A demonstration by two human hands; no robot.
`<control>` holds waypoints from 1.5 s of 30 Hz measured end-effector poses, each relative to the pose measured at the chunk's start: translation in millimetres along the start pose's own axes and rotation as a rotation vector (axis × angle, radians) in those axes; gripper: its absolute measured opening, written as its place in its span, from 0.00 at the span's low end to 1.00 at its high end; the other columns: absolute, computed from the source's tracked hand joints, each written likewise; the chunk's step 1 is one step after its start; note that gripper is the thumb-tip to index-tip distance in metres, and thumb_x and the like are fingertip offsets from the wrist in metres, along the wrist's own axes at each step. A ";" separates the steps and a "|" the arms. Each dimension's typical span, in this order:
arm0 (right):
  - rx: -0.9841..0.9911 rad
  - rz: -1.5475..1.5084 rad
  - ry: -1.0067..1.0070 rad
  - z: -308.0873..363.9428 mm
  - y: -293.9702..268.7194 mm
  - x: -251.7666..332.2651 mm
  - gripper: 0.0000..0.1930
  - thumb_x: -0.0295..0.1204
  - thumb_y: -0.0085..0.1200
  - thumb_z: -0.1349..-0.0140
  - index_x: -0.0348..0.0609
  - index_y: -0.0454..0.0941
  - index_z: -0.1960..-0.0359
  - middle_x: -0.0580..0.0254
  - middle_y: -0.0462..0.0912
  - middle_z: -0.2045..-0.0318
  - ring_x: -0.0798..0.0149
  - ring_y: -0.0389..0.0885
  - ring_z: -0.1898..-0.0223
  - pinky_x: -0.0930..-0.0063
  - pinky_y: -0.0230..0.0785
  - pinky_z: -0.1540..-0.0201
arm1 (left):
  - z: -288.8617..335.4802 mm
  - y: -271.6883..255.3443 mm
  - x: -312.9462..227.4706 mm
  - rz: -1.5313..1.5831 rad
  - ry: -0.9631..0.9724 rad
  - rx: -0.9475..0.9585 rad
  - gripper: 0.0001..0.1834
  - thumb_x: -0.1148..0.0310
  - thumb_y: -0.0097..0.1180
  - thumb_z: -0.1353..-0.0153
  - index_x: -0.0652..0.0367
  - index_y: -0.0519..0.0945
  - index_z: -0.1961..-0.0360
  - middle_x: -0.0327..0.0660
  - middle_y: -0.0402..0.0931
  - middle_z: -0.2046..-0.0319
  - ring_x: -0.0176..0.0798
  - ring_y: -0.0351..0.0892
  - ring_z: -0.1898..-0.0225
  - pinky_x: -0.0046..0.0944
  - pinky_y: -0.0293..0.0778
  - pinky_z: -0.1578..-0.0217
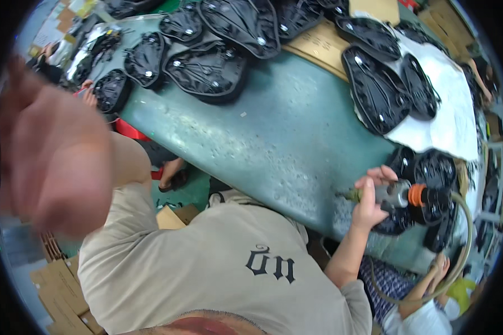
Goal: The person assembles bicycle saddles by fitting metal rail brackets onto the saddle bases and fastening them with screws using a pneumatic screwdriver, setting the finished saddles aside.
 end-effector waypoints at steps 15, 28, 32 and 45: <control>-0.143 0.311 0.197 28.5 -28.9 -23.0 0.16 0.12 0.53 0.36 0.46 0.68 0.53 0.62 0.77 0.69 0.66 0.79 0.75 0.73 0.79 0.69 | -89.1 -34.9 117.1 -0.214 0.611 0.058 0.34 0.55 0.55 0.30 0.62 0.65 0.29 0.57 0.67 0.31 0.63 0.68 0.32 0.60 0.63 0.29; 0.332 -0.107 0.210 24.6 -17.4 -42.4 0.18 0.11 0.54 0.37 0.46 0.68 0.52 0.60 0.78 0.68 0.65 0.81 0.73 0.71 0.80 0.68 | -77.4 17.3 105.0 -0.513 0.542 -0.053 0.31 0.59 0.56 0.31 0.63 0.68 0.31 0.58 0.69 0.33 0.62 0.69 0.33 0.60 0.64 0.30; 0.035 -0.027 0.005 -6.3 12.7 -10.4 0.20 0.15 0.58 0.40 0.44 0.70 0.48 0.59 0.79 0.64 0.67 0.81 0.70 0.73 0.77 0.68 | -27.1 31.1 125.7 -0.452 0.193 -0.071 0.30 0.61 0.56 0.31 0.63 0.69 0.32 0.58 0.70 0.33 0.61 0.70 0.33 0.60 0.64 0.31; 0.011 -0.008 0.005 22.3 -29.9 2.6 0.19 0.16 0.62 0.41 0.39 0.75 0.48 0.62 0.82 0.60 0.75 0.81 0.63 0.78 0.75 0.60 | 41.0 229.9 173.3 -0.256 -0.481 0.205 0.20 0.82 0.59 0.41 0.66 0.74 0.46 0.51 0.78 0.53 0.48 0.78 0.51 0.43 0.73 0.47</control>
Point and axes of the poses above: each hand's wrist, its own z-axis away from the middle knuckle, its own y-axis out of the palm, x = y × z, the point moved 8 cm from there along -z, towards the middle knuckle
